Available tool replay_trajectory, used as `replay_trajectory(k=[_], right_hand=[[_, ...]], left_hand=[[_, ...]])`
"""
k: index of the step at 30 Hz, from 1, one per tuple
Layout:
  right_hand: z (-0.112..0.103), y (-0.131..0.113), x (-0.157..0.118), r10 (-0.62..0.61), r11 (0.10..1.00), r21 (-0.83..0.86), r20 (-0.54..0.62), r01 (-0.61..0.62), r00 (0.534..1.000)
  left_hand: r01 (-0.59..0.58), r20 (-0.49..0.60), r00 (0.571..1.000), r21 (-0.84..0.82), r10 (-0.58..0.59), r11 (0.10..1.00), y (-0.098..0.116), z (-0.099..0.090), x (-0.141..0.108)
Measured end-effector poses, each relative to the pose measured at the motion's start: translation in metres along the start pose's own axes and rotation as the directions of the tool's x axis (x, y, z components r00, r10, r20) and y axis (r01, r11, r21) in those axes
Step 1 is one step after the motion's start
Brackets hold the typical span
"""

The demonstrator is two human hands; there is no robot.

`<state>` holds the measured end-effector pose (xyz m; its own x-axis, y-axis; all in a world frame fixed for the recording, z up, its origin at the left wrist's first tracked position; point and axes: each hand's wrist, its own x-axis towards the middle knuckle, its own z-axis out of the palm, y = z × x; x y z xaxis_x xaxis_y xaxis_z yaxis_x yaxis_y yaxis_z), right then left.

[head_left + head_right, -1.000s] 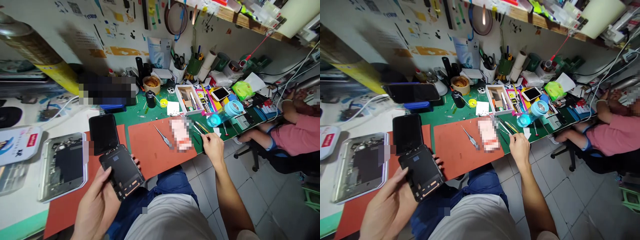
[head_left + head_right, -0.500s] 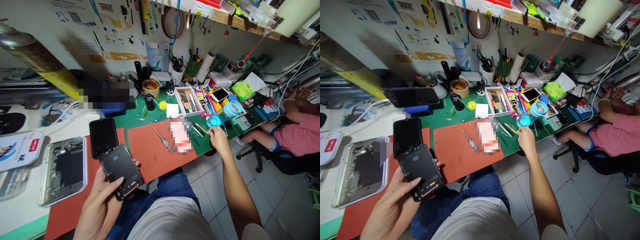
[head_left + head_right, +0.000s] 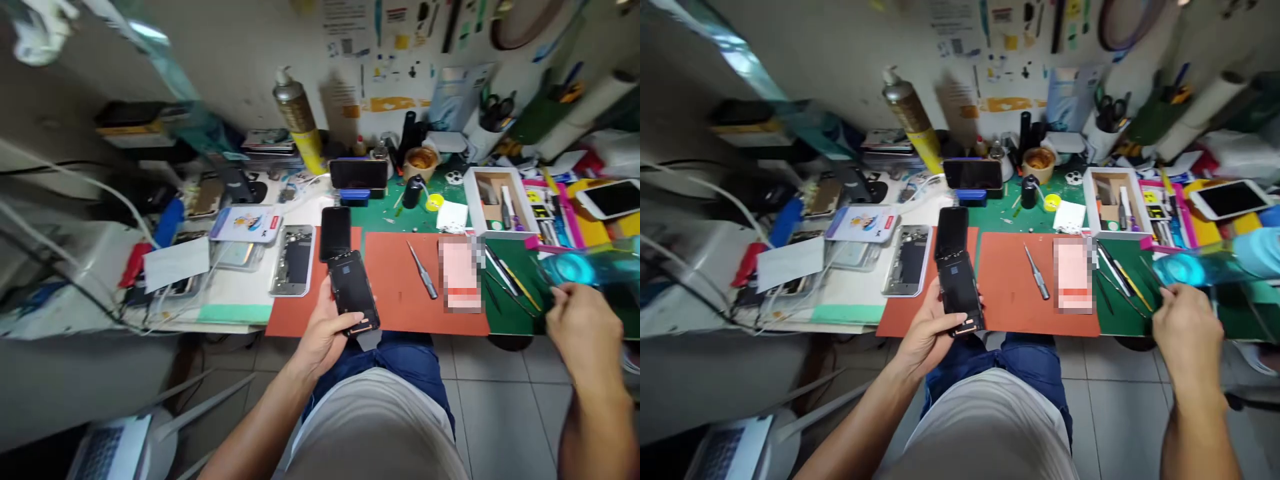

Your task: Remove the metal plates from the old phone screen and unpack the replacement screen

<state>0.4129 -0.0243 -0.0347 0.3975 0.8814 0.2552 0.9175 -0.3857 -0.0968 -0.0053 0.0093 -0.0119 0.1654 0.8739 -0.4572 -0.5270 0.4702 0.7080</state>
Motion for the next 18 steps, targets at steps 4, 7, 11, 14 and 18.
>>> replay_trajectory(k=[4,7,11,14,18], right_hand=[[-0.033,-0.045,-0.055,0.118,0.899,0.42,0.04,-0.124,0.992],[-0.048,-0.101,-0.106,-0.054,0.683,0.712,0.273,-0.164,0.961],[-0.044,-0.166,-0.146,-0.248,0.42,0.814,0.527,-0.4,0.813],[-0.04,-0.187,-0.156,-0.285,0.326,0.786,0.612,-0.526,0.738],[-0.041,-0.19,-0.156,-0.344,0.313,0.763,0.646,-0.565,0.682]], left_hand=[[-0.016,-0.009,1.0,0.003,0.016,1.0,-0.004,-0.005,-0.001],[-0.024,-0.022,0.999,-0.01,0.023,1.0,-0.006,-0.005,-0.002],[-0.028,-0.049,0.998,-0.023,0.027,0.999,-0.007,-0.004,-0.002],[-0.038,-0.047,0.998,-0.016,0.038,0.999,-0.006,-0.003,-0.003],[-0.046,-0.006,0.999,-0.012,0.046,0.999,-0.005,-0.003,-0.004]])
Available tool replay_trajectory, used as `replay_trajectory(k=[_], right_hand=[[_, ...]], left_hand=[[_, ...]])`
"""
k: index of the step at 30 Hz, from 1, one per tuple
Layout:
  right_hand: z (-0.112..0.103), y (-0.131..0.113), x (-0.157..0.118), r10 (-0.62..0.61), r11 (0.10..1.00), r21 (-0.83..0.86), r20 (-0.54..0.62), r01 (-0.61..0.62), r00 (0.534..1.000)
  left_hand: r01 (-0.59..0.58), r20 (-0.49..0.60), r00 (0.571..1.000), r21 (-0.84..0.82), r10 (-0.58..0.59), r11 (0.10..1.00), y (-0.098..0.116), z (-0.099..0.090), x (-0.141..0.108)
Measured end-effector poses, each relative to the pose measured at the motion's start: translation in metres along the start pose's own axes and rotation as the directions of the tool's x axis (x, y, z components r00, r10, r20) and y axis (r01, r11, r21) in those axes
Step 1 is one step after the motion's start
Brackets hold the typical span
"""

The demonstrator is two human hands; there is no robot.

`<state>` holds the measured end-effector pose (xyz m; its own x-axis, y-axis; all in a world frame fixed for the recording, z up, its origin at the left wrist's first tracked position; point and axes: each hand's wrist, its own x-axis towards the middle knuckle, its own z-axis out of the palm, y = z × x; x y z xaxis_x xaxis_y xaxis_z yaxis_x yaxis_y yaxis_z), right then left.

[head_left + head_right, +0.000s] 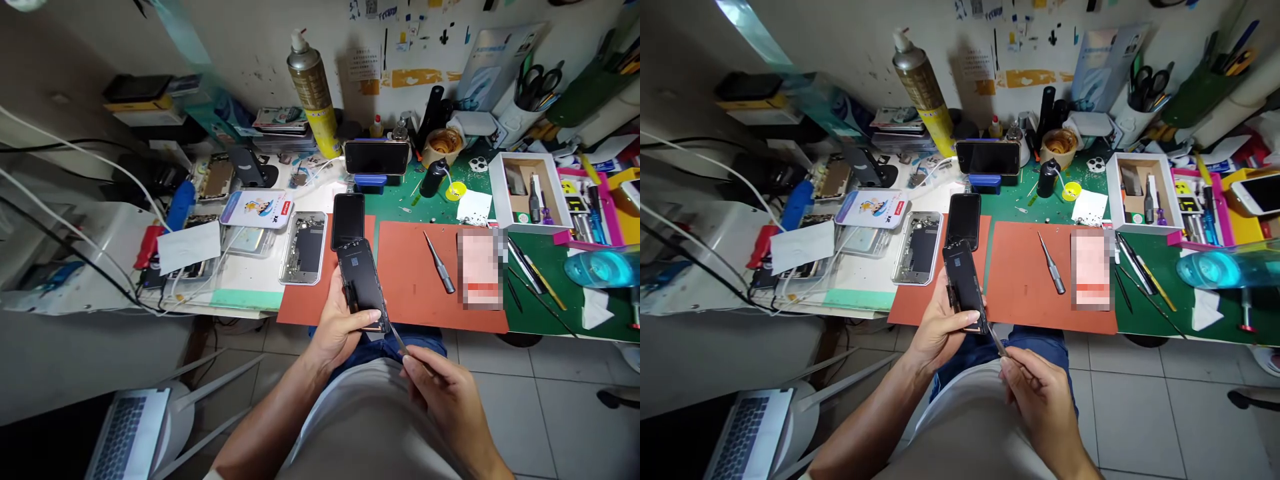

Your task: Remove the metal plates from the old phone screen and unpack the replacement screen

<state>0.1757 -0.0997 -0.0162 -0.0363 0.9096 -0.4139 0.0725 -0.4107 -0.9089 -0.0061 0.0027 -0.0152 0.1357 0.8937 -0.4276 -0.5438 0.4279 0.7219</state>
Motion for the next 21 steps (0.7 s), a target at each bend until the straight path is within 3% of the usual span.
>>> replay_trajectory(k=[12,16,18,21], right_hand=[[0.004,-0.006,-0.001,-0.006,1.0,-0.022,-0.031,0.006,0.999],[0.003,-0.011,-0.002,-0.163,0.98,-0.125,-0.066,0.153,0.984],[0.003,-0.011,-0.003,-0.368,0.904,-0.277,-0.113,0.327,0.923],[0.003,-0.007,-0.002,-0.676,0.641,-0.568,-0.099,0.516,0.73]], left_hand=[[0.0,-0.007,1.0,0.021,0.0,1.0,0.001,-0.002,-0.003],[-0.005,-0.022,1.0,0.028,0.006,1.0,0.001,-0.001,-0.002],[-0.015,-0.044,0.999,0.04,0.017,0.999,0.001,0.001,-0.002],[-0.044,-0.093,0.994,0.055,0.049,0.998,0.001,0.004,-0.004]])
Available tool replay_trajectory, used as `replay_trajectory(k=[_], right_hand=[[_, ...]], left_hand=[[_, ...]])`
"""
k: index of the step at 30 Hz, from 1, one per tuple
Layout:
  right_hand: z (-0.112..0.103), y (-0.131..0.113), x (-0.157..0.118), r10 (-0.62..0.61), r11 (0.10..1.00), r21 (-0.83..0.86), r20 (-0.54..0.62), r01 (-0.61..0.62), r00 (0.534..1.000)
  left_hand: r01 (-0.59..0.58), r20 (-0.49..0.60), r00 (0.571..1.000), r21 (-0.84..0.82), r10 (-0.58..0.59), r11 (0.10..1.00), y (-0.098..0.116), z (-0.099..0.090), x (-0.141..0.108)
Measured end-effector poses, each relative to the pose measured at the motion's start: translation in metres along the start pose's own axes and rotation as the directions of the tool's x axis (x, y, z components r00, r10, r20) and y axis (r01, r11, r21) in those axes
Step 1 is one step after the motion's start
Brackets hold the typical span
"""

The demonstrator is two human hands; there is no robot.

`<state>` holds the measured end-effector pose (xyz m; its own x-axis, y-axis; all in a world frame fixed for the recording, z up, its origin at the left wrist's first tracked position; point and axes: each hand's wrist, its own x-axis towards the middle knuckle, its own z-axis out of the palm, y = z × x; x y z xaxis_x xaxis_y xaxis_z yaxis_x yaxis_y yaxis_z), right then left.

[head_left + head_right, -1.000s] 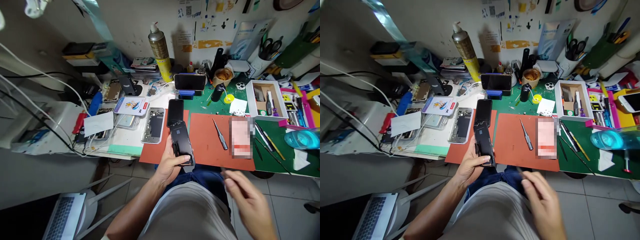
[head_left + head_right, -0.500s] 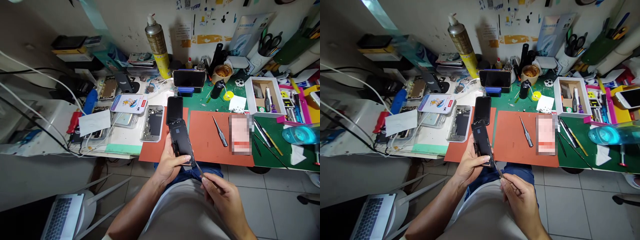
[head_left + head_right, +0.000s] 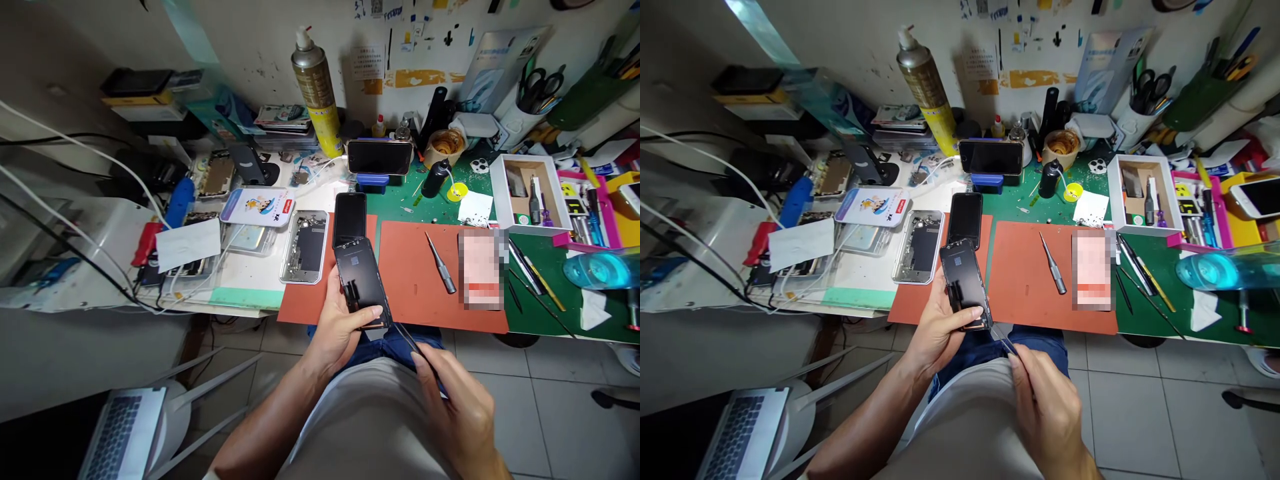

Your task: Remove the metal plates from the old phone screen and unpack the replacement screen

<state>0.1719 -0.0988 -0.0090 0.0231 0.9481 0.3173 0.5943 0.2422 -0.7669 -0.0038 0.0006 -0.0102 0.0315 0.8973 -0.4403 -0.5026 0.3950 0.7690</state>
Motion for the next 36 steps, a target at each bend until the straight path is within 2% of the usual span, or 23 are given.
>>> replay_trajectory(k=[3,8,16,28,36], right_hand=[[0.004,0.005,-0.004,-0.173,0.966,-0.197,-0.018,0.166,0.985],[0.005,0.009,-0.006,-0.206,0.927,-0.314,0.025,0.204,0.978],[0.006,0.007,-0.006,-0.203,0.923,-0.328,0.03,0.201,0.979],[0.0,0.008,-0.005,-0.212,0.947,-0.248,0.008,0.207,0.977],[-0.001,0.008,-0.005,-0.185,0.945,-0.275,-0.009,0.175,0.983]], left_hand=[[-0.005,-0.025,1.0,0.019,0.005,1.0,0.001,0.004,-0.003],[-0.03,-0.047,0.998,0.061,0.032,0.998,0.003,0.006,-0.008],[-0.086,-0.03,0.996,0.087,0.089,0.992,0.001,0.004,-0.011],[-0.011,-0.038,0.999,0.057,0.013,0.998,0.007,0.009,-0.011],[-0.029,-0.03,0.999,0.036,0.03,0.999,0.006,0.012,-0.011]])
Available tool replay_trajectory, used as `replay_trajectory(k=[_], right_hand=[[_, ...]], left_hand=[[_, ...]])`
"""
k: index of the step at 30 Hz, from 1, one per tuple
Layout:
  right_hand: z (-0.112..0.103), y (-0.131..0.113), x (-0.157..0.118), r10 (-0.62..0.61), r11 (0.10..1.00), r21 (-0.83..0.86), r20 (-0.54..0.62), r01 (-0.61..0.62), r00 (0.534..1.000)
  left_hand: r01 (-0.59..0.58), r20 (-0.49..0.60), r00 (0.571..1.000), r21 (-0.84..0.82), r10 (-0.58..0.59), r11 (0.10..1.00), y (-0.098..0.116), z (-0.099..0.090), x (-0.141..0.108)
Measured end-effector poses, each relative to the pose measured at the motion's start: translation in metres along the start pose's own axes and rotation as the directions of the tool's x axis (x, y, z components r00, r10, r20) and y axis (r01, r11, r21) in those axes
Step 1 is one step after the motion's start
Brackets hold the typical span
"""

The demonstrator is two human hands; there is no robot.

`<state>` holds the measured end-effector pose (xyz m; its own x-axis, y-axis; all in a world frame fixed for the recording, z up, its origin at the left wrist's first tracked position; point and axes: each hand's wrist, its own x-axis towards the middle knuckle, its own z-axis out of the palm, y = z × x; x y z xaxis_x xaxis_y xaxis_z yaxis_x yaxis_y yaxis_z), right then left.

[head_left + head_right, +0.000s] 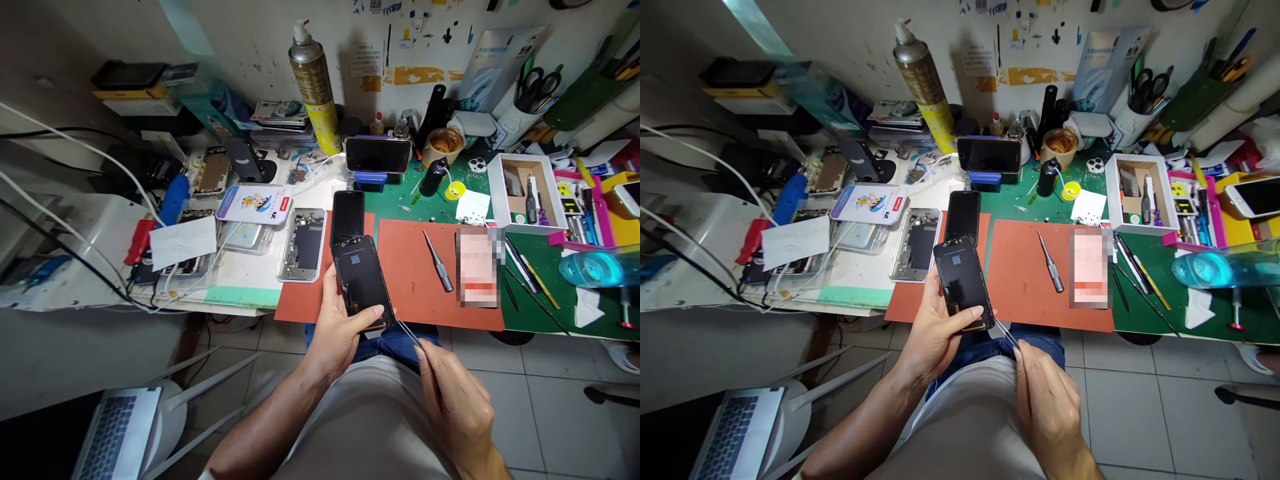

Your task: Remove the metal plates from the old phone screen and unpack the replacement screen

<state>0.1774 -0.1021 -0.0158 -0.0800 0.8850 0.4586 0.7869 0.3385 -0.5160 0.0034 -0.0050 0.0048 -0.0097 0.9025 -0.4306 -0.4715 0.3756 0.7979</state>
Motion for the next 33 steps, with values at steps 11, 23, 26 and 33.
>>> replay_trajectory(k=[11,23,26,33], right_hand=[[-0.009,0.021,0.021,0.021,0.986,-0.161,-0.08,-0.034,0.997],[-0.028,0.154,0.128,0.433,0.735,-0.551,-0.068,-0.395,0.899],[-0.019,0.163,0.148,0.494,0.71,-0.574,-0.008,-0.408,0.87],[-0.009,0.159,0.172,0.578,0.679,-0.606,0.093,-0.414,0.811]], left_hand=[[-0.036,-0.034,0.999,0.055,0.038,0.998,-0.003,-0.008,0.009],[0.013,-0.033,0.999,0.103,-0.01,0.995,-0.002,-0.008,0.017],[0.018,-0.032,0.999,0.111,-0.014,0.994,-0.002,-0.007,0.018],[0.052,-0.06,0.997,0.125,-0.044,0.991,-0.002,-0.004,0.022]])
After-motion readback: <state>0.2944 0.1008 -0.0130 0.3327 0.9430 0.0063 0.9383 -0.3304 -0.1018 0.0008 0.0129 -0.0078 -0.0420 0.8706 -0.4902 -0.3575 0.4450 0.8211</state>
